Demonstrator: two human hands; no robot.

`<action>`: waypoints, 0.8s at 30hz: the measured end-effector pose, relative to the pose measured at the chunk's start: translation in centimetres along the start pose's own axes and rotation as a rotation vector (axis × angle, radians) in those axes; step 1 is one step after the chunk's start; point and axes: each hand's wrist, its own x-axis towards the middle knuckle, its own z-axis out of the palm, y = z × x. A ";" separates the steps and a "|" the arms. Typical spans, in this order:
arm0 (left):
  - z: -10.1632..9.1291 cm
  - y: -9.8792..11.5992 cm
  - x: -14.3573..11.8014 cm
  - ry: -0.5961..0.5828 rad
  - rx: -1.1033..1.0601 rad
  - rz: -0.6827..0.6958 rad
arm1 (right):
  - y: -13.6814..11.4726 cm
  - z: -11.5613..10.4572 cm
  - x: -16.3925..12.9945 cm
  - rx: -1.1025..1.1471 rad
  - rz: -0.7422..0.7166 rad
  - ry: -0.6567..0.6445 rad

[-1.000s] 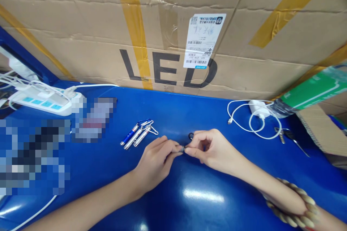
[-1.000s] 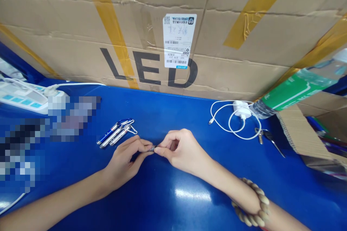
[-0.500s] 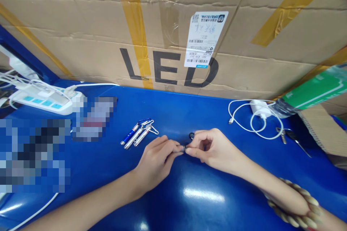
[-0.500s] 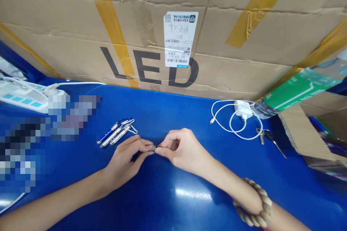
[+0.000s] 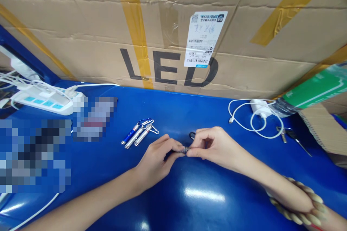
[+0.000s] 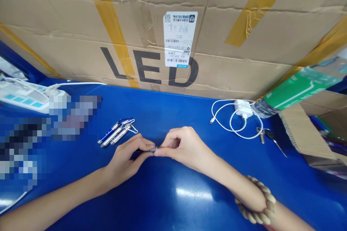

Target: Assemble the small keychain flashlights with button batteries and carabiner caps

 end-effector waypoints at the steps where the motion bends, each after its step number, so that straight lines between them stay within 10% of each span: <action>1: -0.1 0.1 0.0 -0.019 -0.025 0.010 | 0.0 -0.1 0.0 0.031 0.019 -0.022; 17: -0.2 0.7 -0.2 -0.080 0.026 0.001 | -0.3 -0.5 -0.8 -0.206 -0.312 -0.304; 24: -0.6 0.1 -0.2 -0.050 0.087 0.065 | -0.4 1.9 -0.8 0.204 0.101 -0.268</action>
